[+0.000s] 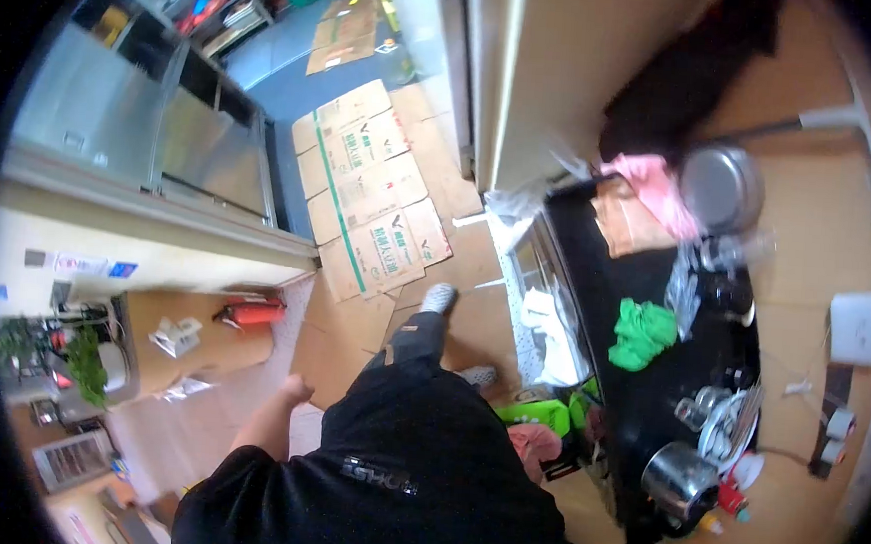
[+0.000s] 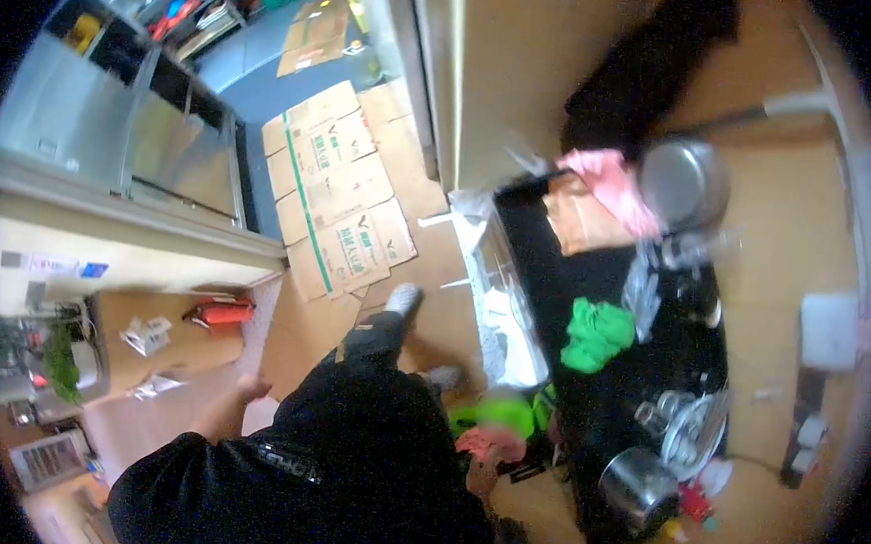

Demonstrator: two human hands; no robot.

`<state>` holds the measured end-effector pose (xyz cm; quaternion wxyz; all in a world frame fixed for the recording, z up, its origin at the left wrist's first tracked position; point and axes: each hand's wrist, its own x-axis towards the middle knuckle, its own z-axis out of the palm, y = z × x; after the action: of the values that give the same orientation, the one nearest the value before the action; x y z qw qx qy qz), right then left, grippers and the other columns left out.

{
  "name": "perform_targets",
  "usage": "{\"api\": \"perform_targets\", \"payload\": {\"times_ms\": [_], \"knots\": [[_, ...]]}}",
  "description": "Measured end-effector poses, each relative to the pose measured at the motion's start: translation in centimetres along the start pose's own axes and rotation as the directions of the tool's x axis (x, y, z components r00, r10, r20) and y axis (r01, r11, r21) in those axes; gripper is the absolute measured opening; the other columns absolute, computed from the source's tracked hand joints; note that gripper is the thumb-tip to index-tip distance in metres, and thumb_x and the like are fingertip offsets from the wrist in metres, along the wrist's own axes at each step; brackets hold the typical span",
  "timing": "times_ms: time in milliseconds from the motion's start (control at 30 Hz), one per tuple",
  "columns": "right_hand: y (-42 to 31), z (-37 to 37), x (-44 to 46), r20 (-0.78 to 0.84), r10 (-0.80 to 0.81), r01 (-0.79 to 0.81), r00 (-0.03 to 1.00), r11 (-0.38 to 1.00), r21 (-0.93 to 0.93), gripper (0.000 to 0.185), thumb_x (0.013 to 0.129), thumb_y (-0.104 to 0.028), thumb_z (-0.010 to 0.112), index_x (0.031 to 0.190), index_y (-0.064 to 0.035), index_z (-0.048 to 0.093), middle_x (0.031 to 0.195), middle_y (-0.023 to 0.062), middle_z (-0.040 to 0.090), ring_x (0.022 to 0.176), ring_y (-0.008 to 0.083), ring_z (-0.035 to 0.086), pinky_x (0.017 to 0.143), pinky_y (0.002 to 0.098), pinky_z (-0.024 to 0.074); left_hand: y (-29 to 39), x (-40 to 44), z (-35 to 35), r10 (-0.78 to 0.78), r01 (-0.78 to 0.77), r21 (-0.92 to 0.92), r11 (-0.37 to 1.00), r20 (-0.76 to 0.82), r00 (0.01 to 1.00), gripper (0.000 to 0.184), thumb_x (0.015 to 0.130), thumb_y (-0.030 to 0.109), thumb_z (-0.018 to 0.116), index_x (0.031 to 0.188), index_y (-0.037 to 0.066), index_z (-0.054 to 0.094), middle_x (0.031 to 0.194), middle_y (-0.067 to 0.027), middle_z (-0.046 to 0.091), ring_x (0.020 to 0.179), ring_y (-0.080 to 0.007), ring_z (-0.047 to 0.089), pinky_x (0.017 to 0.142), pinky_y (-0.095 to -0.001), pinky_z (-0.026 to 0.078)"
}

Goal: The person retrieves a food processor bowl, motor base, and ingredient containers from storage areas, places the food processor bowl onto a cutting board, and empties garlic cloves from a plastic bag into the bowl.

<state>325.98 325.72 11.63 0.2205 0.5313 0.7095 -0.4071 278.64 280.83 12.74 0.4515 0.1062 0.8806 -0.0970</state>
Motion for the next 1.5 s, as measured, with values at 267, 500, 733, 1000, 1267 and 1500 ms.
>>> {"api": "perform_targets", "payload": {"times_ms": [267,500,733,1000,1267,1500], "knots": [[-17.3,-3.9,10.0,0.05,-0.173,0.18,0.984,0.938,-0.297,0.041,0.097,-0.029,0.056,0.124,0.0022,0.059,0.108,0.0181,0.066,0.095,0.0281,0.063,0.084,0.0401,0.0494,1.7,5.2,-2.6,0.068,-0.078,-0.315,0.946,-0.044,0.997,0.054,0.085,0.041,0.065,0.128,0.007,0.063,0.114,-0.0219,0.069,0.11,-0.0357,0.065,0.096,-0.0436,0.051],[-38.0,-2.8,18.0,0.091,0.001,-0.039,0.996,0.907,0.419,0.03,0.092,-0.016,0.067,0.116,0.0023,0.064,0.083,0.0069,0.066,0.069,0.0139,0.062,0.059,0.028,0.049,-4.5,16.4,-20.9,0.021,-0.094,-0.533,0.841,-0.143,0.99,0.045,0.086,0.035,0.063,0.114,0.0,0.067,0.112,-0.0273,0.067,0.107,-0.0419,0.064,0.096,-0.0453,0.05],[-61.4,-4.0,21.0,0.073,-0.21,0.21,0.975,0.978,0.001,0.028,0.095,-0.025,0.06,0.081,-0.0019,0.065,0.065,0.0064,0.063,0.055,0.0162,0.056,0.052,0.0331,0.0439,-14.8,24.4,-38.5,-0.167,-0.064,-0.55,0.832,-0.36,0.918,0.031,0.09,0.027,0.06,0.095,-0.001,0.071,0.098,-0.0278,0.068,0.095,-0.0424,0.066,0.088,-0.0494,0.052],[-76.5,-3.8,34.6,0.263,-0.037,0.11,0.964,0.958,-0.266,0.043,0.099,-0.039,0.051,0.081,-0.0023,0.066,0.072,0.0109,0.065,0.063,0.022,0.059,0.058,0.0387,0.0468,-16.4,33.9,-43.2,-0.313,0.156,-0.78,0.606,-0.054,0.948,0.057,0.099,0.049,0.047,0.101,-0.002,0.072,0.105,-0.03,0.067,0.105,-0.0456,0.063,0.095,-0.0498,0.047],[-112.0,-1.3,60.9,0.405,-0.261,0.475,0.876,0.611,-0.634,0.047,0.093,-0.043,0.058,0.105,0.0009,0.069,0.103,0.0261,0.068,0.099,0.0401,0.066,0.086,0.048,0.0519,-10.5,41.1,-46.3,-0.234,0.2,-0.755,0.625,0.064,0.97,0.045,0.091,0.04,0.061,0.112,0.002,0.071,0.106,-0.0251,0.07,0.1,-0.0419,0.066,0.09,-0.0451,0.051],[-164.5,0.5,47.7,0.424,-0.905,0.946,-0.037,-0.169,-0.278,0.058,0.083,-0.03,0.074,0.136,-0.013,0.056,0.155,0.0213,0.033,0.139,0.0431,0.038,0.112,0.0471,0.0396,-12.3,49.5,-69.6,-0.403,0.239,-0.922,0.306,0.102,0.909,0.034,0.091,0.027,0.062,0.11,0.001,0.07,0.105,-0.0229,0.071,0.104,-0.0358,0.067,0.09,-0.0409,0.051]]}}
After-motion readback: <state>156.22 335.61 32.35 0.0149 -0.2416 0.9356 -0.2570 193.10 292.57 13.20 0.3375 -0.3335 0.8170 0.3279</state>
